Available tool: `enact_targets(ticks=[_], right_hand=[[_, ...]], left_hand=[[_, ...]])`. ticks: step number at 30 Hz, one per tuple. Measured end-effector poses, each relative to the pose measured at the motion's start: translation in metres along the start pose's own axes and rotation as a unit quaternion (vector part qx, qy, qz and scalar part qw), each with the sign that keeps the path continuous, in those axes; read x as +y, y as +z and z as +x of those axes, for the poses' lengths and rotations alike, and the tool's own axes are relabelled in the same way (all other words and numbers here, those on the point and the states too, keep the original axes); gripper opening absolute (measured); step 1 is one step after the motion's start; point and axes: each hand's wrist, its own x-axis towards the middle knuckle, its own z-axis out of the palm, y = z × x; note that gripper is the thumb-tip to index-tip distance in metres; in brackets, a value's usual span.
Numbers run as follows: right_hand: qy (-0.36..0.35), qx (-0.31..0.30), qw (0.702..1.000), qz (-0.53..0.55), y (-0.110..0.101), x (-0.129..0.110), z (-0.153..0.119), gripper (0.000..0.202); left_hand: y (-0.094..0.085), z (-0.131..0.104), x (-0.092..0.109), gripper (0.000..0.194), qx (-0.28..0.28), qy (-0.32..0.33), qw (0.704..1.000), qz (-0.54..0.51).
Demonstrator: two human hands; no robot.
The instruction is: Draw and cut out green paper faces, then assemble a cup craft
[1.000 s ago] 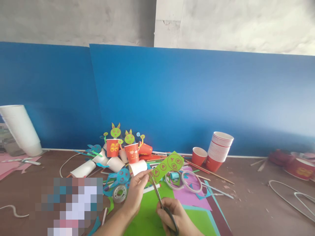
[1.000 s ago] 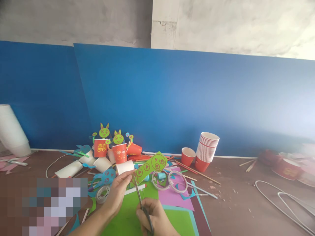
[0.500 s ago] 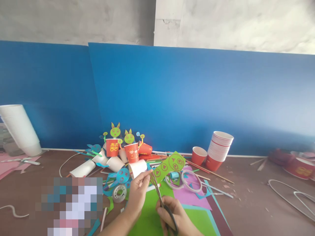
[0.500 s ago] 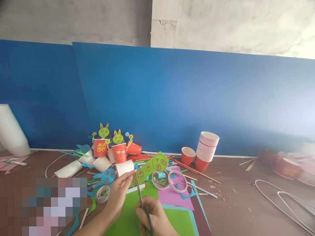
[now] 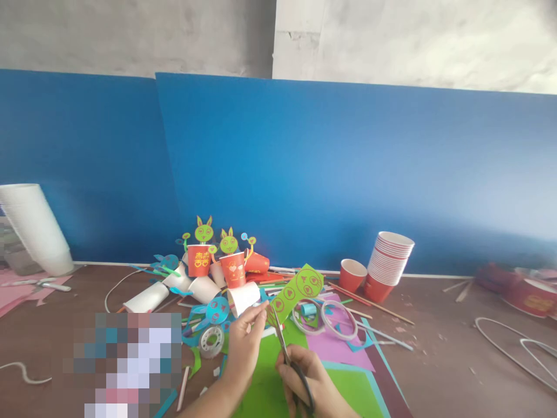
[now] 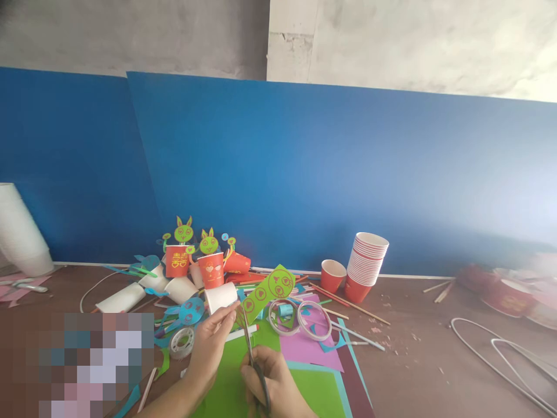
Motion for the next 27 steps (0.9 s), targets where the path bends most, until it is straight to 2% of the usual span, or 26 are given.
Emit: enact_targets(ticks=[15, 27], right_hand=[[0.006, -0.003, 1.0, 0.007, 0.0019, -0.0083, -0.0012, 0.05], [-0.009, -0.003, 1.0, -0.012, 0.0009, -0.0029, 0.0009, 0.045]], left_hand=[[0.0012, -0.0023, 0.0015, 0.029, 0.015, 0.004, 1.0, 0.017], [0.0025, -0.0034, 0.0034, 0.031, 0.016, -0.005, 1.0, 0.017]])
